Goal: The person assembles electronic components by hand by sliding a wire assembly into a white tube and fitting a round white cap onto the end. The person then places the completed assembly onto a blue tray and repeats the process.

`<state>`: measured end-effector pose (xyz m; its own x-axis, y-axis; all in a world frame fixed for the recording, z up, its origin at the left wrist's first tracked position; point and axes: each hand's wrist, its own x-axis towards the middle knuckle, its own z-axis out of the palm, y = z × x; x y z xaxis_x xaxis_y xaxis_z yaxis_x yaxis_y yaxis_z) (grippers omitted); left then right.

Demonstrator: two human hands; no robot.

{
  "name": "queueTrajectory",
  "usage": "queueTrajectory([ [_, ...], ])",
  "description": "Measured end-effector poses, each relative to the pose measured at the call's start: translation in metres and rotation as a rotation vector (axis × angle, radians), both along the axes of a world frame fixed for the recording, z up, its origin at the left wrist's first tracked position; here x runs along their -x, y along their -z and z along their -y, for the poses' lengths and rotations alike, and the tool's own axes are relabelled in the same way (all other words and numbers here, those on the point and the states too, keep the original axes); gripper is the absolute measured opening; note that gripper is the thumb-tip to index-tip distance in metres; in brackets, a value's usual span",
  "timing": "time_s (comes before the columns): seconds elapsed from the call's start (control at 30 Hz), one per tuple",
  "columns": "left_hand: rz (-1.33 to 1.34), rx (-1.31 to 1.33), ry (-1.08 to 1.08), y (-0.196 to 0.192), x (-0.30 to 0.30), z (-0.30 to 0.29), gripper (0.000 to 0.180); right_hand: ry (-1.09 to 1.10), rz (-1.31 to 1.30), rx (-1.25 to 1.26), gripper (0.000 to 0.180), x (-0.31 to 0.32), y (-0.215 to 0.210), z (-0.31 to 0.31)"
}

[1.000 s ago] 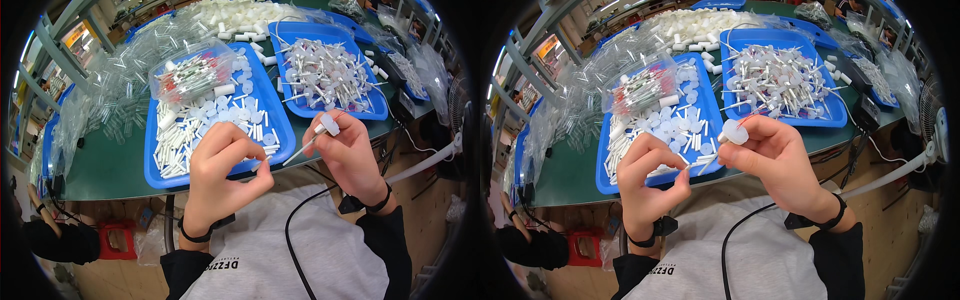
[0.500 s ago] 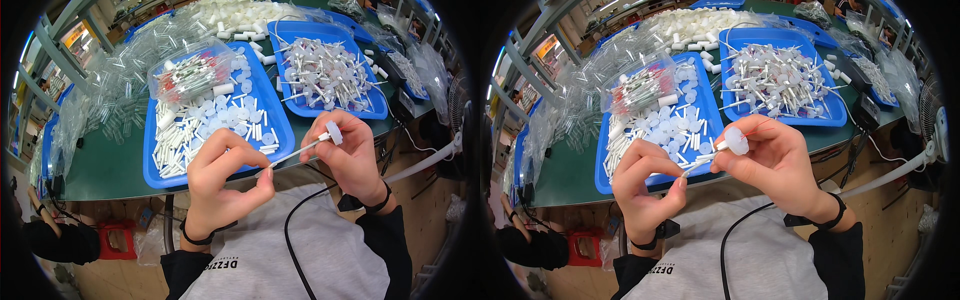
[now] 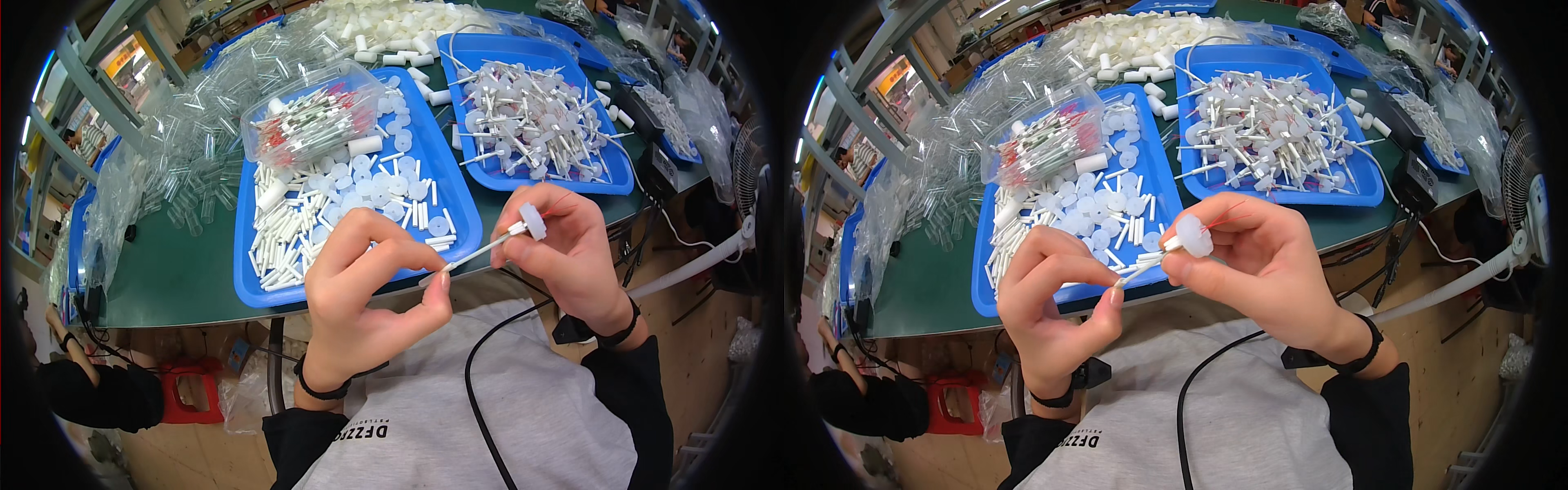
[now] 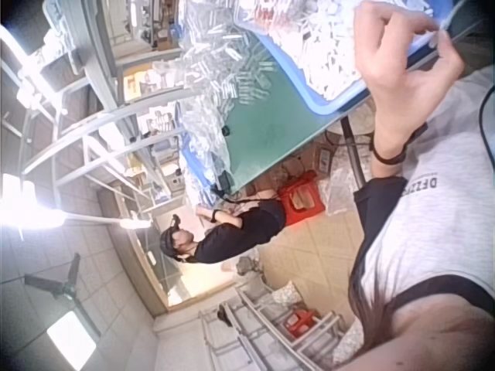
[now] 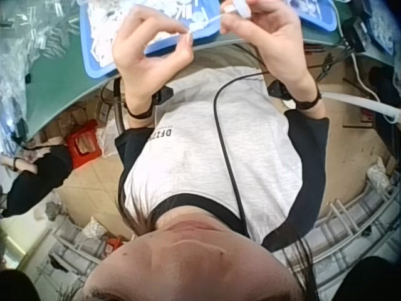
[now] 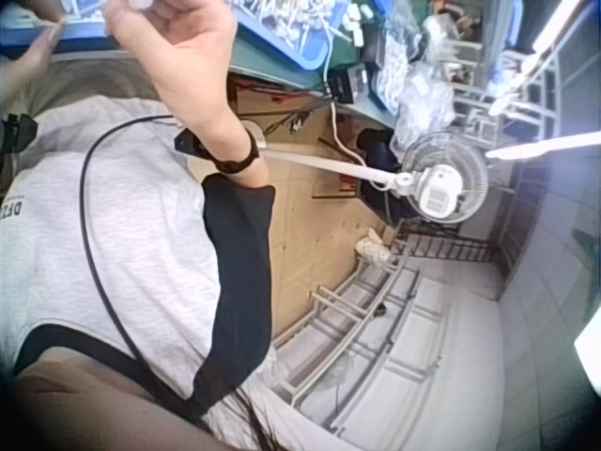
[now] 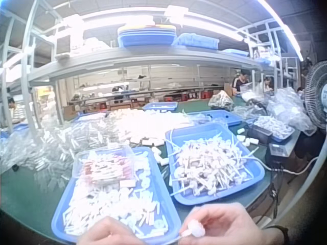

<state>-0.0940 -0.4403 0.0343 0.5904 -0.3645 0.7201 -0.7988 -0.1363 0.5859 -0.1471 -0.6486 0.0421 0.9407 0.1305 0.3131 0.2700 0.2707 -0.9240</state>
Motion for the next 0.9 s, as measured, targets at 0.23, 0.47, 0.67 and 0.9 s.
queueTrajectory([
  [0.23, 0.073, 0.019, 0.055, 0.005, -0.001, 0.004, 0.024, -0.037, 0.066, 0.234, 0.018, -0.001, 0.001, -0.008],
  [0.47, 0.17, 0.016, 0.009, 0.008, 0.0, 0.006, 0.028, 0.059, 0.075, 0.202, 0.017, -0.003, 0.003, -0.011],
  [0.67, 0.242, -0.011, -0.04, 0.007, 0.002, 0.007, 0.031, -0.001, 0.162, 0.279, 0.018, -0.007, 0.006, -0.005],
  [0.9, 0.175, -0.058, -0.088, 0.007, 0.002, 0.007, 0.027, 0.041, 0.162, 0.285, 0.019, -0.007, 0.006, -0.006],
])
